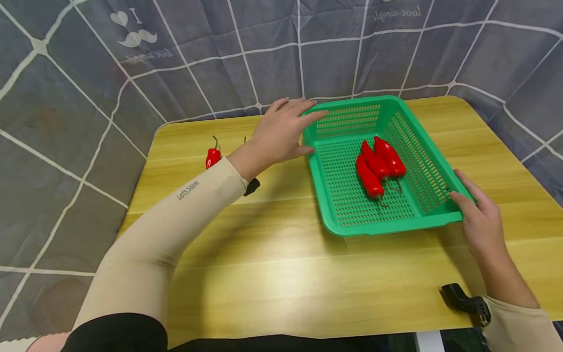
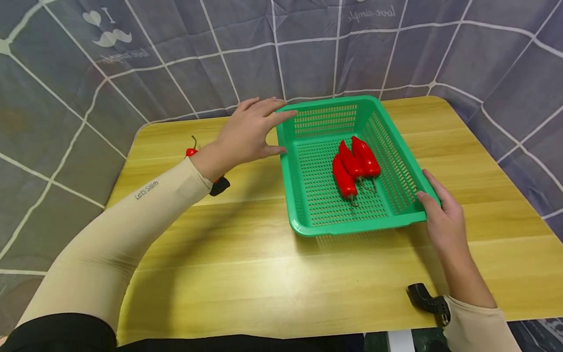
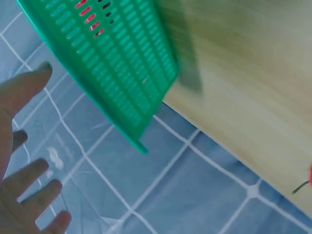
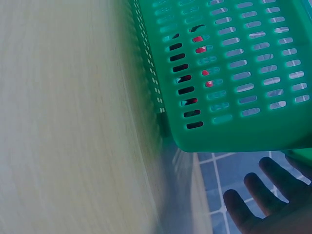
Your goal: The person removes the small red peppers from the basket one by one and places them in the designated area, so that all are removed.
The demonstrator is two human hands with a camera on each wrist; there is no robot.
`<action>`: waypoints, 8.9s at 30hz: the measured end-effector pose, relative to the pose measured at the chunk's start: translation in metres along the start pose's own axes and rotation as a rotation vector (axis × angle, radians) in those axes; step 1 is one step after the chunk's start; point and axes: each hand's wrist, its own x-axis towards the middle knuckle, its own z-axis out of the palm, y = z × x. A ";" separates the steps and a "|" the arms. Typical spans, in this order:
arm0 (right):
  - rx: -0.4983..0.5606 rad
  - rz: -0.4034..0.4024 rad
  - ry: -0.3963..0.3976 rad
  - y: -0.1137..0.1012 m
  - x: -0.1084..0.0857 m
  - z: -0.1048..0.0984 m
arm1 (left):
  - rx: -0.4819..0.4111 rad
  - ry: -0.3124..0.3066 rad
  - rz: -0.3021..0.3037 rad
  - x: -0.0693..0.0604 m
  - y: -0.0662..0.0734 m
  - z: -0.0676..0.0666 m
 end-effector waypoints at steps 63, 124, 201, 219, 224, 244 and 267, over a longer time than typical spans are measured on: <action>-0.001 0.032 -0.014 -0.004 -0.002 0.001 | 0.410 -0.724 0.866 0.143 0.125 0.038; -0.150 0.081 -0.044 -0.006 -0.006 0.001 | -0.387 -0.195 0.462 0.093 0.036 -0.027; -0.080 0.117 0.050 -0.004 -0.003 0.003 | -0.421 -0.016 -1.174 -0.200 -0.136 0.072; -0.065 0.102 0.049 -0.004 -0.003 0.005 | -0.288 0.376 -0.783 -0.179 -0.133 0.045; -0.067 0.094 0.042 -0.004 -0.001 0.003 | -0.205 0.409 -0.623 -0.154 -0.121 0.035; 0.104 0.089 0.032 -0.001 -0.003 0.002 | -0.005 0.344 -0.077 -0.039 -0.062 0.004; 0.008 0.097 0.010 -0.007 -0.003 -0.008 | 0.042 -0.010 0.253 0.055 0.021 0.018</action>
